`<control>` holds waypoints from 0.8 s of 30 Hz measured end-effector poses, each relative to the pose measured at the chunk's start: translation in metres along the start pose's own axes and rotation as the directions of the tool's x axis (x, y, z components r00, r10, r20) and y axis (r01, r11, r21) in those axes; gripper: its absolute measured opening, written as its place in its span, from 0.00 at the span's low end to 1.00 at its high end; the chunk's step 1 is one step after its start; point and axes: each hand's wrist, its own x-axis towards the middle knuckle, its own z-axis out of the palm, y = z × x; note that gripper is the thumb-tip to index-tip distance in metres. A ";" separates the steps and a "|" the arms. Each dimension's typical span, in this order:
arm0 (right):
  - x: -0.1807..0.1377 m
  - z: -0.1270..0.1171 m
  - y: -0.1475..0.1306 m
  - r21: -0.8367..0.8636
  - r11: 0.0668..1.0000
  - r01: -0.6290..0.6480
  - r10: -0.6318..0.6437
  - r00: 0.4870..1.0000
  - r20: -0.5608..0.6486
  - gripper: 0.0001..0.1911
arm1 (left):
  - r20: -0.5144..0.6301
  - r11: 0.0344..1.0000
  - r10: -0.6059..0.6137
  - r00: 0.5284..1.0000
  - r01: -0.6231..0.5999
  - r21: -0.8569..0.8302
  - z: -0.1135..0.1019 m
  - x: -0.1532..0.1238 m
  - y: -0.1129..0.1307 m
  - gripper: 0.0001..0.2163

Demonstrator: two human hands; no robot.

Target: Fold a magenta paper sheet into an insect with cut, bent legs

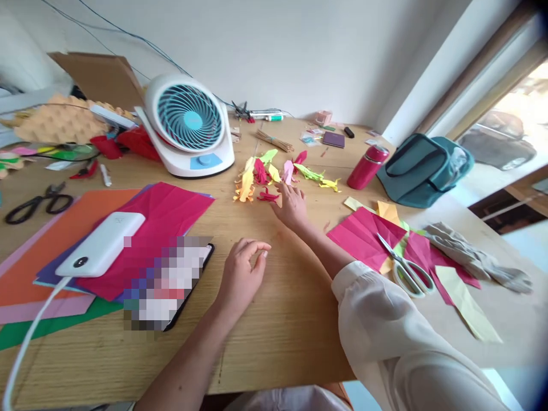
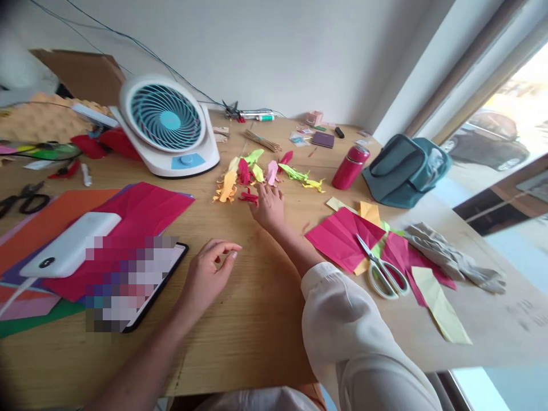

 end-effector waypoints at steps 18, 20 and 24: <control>-0.245 -0.169 0.176 -0.140 0.919 -0.369 0.350 0.926 -0.141 0.13 | 0.364 0.864 0.418 0.832 -0.488 0.125 0.067 0.002 0.043 0.08; -0.240 -0.168 0.175 -0.188 0.901 -0.391 0.370 0.919 -0.135 0.13 | 0.451 0.813 0.465 0.762 -0.569 0.124 0.098 0.014 0.065 0.10; -0.237 -0.167 0.174 -0.227 0.914 -0.335 0.316 0.941 -0.118 0.10 | 0.525 0.696 0.524 0.671 -0.692 0.190 0.158 0.043 0.086 0.17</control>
